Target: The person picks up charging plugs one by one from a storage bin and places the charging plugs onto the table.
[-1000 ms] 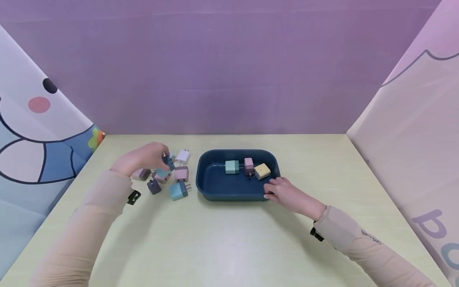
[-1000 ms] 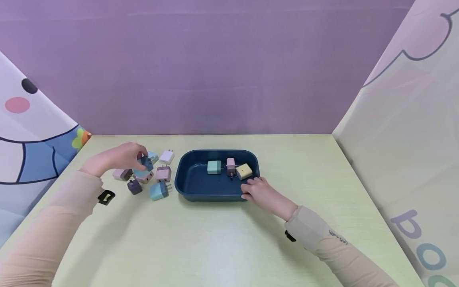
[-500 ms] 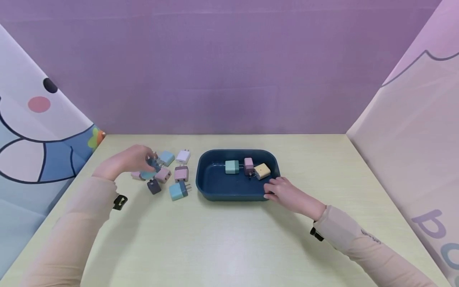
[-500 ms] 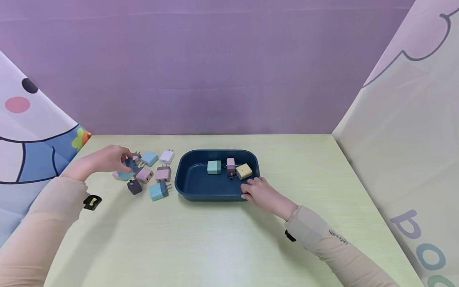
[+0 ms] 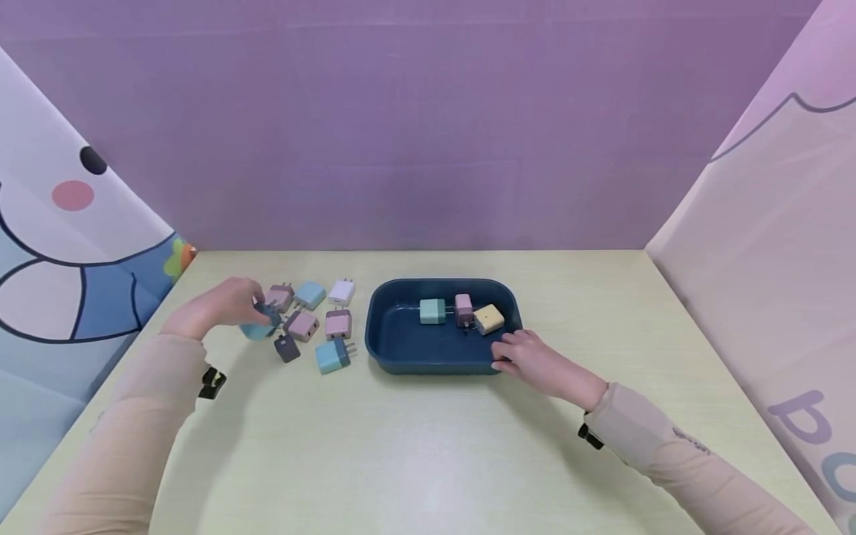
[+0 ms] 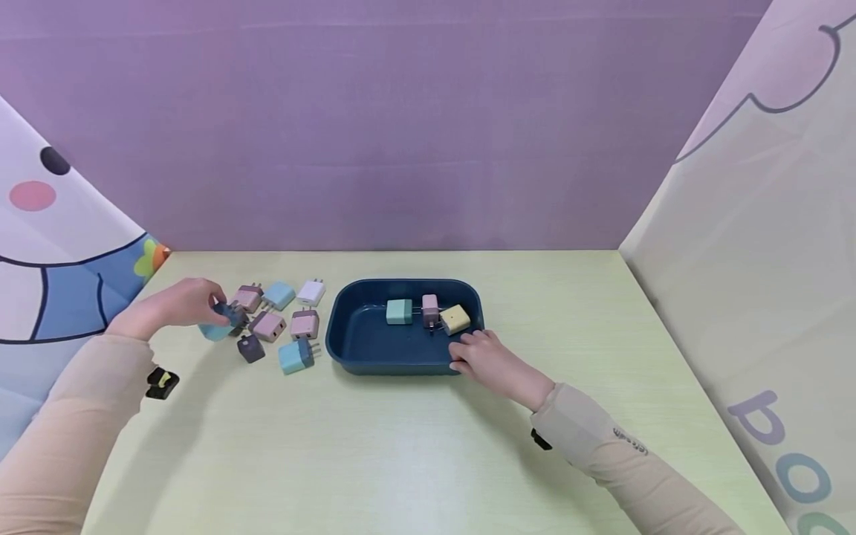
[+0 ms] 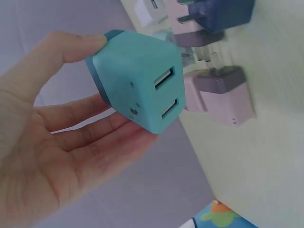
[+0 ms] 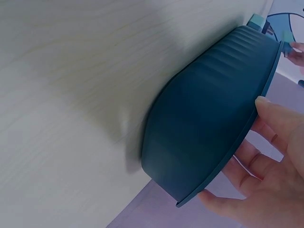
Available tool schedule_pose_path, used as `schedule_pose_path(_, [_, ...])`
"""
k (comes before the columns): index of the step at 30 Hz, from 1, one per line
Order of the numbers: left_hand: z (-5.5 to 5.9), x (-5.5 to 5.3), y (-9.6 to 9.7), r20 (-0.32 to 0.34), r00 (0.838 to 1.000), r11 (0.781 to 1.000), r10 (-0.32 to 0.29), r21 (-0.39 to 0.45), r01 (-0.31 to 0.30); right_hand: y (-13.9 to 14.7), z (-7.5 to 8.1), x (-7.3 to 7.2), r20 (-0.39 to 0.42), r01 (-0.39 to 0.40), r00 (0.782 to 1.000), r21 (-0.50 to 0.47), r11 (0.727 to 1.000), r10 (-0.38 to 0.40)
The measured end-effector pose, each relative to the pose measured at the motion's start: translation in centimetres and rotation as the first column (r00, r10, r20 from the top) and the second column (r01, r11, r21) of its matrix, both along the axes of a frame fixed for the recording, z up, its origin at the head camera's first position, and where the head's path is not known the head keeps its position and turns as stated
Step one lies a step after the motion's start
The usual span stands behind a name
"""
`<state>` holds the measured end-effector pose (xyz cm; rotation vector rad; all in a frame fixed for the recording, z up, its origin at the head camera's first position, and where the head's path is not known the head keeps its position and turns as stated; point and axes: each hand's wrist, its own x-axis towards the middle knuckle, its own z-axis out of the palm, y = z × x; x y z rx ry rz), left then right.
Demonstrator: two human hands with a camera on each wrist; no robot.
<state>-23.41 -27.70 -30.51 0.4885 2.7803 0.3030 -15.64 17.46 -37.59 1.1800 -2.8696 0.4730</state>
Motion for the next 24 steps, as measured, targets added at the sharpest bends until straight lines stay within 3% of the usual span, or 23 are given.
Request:
schedule_pose_path(15, [-2.1, -0.7, -2.3, 0.088, 0.994, 0.997, 0.067, -0.052, -0.063, 0.0, -0.1, -0.1, -0.025, -0.008, 1.0, 0.003, 1.0, 0.008])
schedule_pose_path(24, [-3.4, -0.9, -3.0, 0.156, 0.981, 0.993, 0.118, -0.048, -0.112, -0.1, 0.0, 0.1, -0.014, -0.004, 1.0, 0.002, 1.0, 0.004])
